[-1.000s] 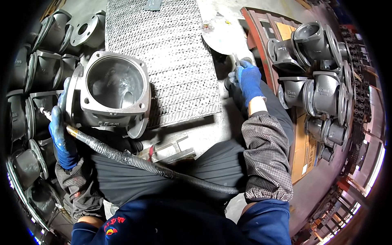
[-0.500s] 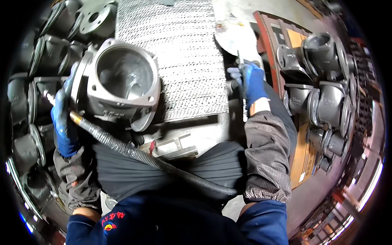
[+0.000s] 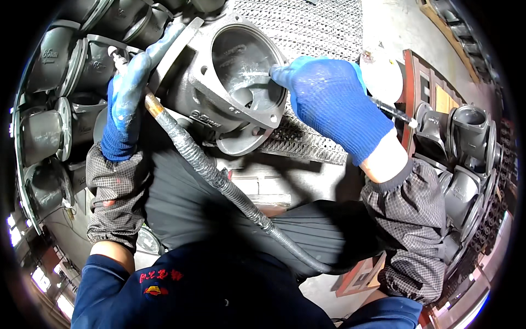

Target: The person sits on the floor holding a metal valve part between their legs, using a hand scraper to clean the interior rim and an air-powered tool to smooth the interior and exterior surfaces.

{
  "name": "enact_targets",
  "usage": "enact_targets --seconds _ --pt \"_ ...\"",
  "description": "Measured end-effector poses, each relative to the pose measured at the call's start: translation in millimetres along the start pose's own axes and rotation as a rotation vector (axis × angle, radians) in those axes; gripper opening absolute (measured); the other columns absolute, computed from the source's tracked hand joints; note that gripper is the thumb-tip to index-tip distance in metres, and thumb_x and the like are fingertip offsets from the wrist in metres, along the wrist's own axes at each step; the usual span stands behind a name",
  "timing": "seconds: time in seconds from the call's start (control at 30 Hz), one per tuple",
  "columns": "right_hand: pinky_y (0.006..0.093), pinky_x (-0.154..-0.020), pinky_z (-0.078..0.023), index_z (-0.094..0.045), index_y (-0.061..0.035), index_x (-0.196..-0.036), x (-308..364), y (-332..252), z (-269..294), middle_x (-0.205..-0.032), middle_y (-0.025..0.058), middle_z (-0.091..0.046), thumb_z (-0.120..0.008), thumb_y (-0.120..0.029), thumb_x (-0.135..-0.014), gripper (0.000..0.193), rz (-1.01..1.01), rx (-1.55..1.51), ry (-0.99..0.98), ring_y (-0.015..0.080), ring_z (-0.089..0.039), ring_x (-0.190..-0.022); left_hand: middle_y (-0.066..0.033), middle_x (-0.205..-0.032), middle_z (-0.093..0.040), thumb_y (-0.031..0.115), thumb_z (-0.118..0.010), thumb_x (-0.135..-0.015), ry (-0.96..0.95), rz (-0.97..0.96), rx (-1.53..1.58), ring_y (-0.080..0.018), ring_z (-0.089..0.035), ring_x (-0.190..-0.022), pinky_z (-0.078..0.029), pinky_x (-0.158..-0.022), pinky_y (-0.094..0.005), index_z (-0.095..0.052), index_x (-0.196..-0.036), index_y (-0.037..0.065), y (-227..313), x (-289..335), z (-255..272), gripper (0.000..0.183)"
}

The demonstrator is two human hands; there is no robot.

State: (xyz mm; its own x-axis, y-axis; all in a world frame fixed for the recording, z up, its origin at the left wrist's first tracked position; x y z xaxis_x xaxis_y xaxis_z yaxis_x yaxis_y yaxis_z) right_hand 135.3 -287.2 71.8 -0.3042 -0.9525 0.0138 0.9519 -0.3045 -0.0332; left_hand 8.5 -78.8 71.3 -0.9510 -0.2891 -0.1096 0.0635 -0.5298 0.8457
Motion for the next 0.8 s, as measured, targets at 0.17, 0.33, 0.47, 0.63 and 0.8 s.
enact_targets --seconds 0.17,0.33,0.47,0.63,0.8 --pt "0.0354 -0.052 -0.049 -0.064 -0.0184 -0.115 -17 -12 -9 -0.075 0.0083 -0.060 -0.052 -0.007 -0.083 0.036 0.076 0.240 -0.120 0.0216 -0.061 -0.066 -0.0160 -0.113 -0.063 -0.013 -0.061 -0.077 0.107 -0.322 -0.180 -0.0243 -0.067 -0.083 -0.053 -0.069 -0.0262 -0.052 -0.119 0.000 18 -3 0 0.045" --pt "0.0329 -0.048 -0.050 -0.064 -0.0072 -0.090 -25 -16 -23 -0.059 0.0039 -0.056 -0.053 -0.020 -0.091 0.017 0.158 0.386 -0.035 0.0181 -0.063 -0.059 -0.0087 -0.128 -0.056 0.028 -0.034 -0.100 0.024 -0.018 0.050 -0.0131 -0.054 -0.106 -0.041 -0.088 -0.0232 -0.055 -0.126 0.002 23 -1 -6 0.043" --pt "0.0334 -0.047 -0.050 -0.066 -0.0096 -0.089 -29 -19 -24 -0.061 0.0045 -0.058 -0.055 -0.020 -0.089 0.015 0.192 0.399 -0.217 0.0185 -0.062 -0.057 -0.0114 -0.128 -0.055 0.028 -0.035 -0.099 0.037 0.005 0.175 -0.0149 -0.054 -0.107 -0.040 -0.090 -0.0241 -0.054 -0.127 0.001 12 -6 -4 0.043" --pt "0.0360 -0.059 -0.055 -0.067 -0.0118 -0.089 -47 -11 -16 -0.072 0.0081 -0.066 -0.060 -0.011 -0.081 0.012 0.050 0.316 -0.419 0.0232 -0.067 -0.067 -0.0150 -0.115 -0.062 -0.012 -0.056 -0.082 0.051 -0.401 -0.112 -0.0204 -0.065 -0.088 -0.053 -0.072 -0.0259 -0.050 -0.126 0.000 23 1 -1 0.046" --pt "0.0371 -0.065 -0.057 -0.070 -0.0120 -0.089 -67 -15 -3 -0.076 0.0112 -0.067 -0.061 -0.008 -0.079 0.014 0.105 0.295 -0.258 0.0249 -0.068 -0.073 -0.0170 -0.118 -0.061 -0.015 -0.056 -0.080 0.000 -0.328 -0.141 -0.0212 -0.065 -0.090 -0.053 -0.072 -0.0270 -0.047 -0.127 0.000 24 2 1 0.049"
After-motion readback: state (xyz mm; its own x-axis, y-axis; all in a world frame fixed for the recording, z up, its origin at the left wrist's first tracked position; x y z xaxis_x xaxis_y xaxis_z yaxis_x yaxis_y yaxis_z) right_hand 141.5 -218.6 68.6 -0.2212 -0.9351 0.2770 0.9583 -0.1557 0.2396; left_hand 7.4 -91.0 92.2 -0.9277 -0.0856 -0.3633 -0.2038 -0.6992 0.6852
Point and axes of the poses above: each hand's wrist, its own x-axis away from the middle knuckle, its own z-axis out of the back of the hand, y = z × x, the point moved 7 cm from there along -x, towards the middle knuckle
